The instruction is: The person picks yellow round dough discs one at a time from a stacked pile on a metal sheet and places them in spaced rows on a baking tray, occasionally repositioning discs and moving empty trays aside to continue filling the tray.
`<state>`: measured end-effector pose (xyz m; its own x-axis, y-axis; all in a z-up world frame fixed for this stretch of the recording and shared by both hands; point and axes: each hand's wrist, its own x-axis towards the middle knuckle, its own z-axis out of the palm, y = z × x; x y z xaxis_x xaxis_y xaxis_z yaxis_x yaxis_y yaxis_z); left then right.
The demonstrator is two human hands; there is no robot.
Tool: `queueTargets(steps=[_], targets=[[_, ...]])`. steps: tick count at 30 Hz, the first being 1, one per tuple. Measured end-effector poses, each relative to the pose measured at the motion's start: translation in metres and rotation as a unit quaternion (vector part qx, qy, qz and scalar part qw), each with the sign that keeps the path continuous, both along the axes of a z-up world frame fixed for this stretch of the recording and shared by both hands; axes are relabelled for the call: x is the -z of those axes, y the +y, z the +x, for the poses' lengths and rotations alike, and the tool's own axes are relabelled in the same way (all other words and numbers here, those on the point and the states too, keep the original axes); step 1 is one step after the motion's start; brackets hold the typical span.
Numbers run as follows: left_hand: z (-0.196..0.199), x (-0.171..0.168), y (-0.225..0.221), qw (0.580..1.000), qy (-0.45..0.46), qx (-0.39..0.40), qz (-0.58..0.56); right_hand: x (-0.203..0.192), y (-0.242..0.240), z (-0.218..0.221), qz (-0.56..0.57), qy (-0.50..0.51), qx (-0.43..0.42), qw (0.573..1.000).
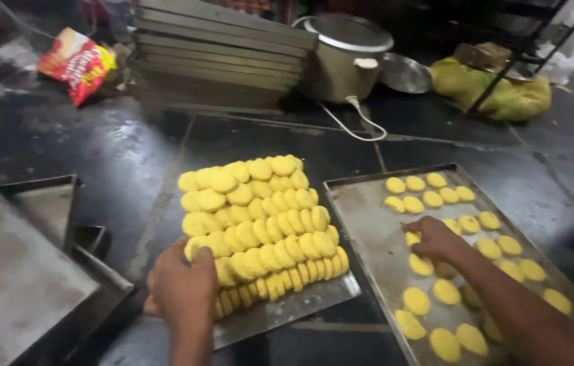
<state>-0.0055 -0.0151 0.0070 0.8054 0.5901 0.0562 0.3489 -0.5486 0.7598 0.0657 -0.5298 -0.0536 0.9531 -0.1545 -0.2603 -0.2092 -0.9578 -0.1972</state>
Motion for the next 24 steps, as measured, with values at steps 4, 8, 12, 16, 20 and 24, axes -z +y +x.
queueTargets(steps=[4,8,12,16,20,24], targets=[[0.005,0.015,0.003,1.0,-0.021,0.014,0.005,-0.012,0.027,0.023,-0.061,-0.107,-0.121,0.985],[0.001,0.002,-0.004,1.0,-0.019,0.011,-0.009,-0.062,0.101,0.043,-0.011,-0.218,-0.137,0.966],[0.002,0.002,-0.002,1.0,-0.017,0.013,-0.016,-0.103,0.191,0.066,0.061,-0.228,-0.191,0.953],[0.002,0.005,0.0,1.0,-0.011,0.003,-0.028,-0.122,0.263,0.068,0.079,-0.191,-0.262,0.943],[0.001,-0.001,0.001,0.999,0.006,-0.008,-0.044,-0.123,0.305,0.064,0.105,-0.164,-0.232,0.953],[0.0,-0.005,0.003,0.999,0.011,-0.006,-0.047,-0.11,0.31,0.073,0.123,-0.166,-0.212,0.955]])
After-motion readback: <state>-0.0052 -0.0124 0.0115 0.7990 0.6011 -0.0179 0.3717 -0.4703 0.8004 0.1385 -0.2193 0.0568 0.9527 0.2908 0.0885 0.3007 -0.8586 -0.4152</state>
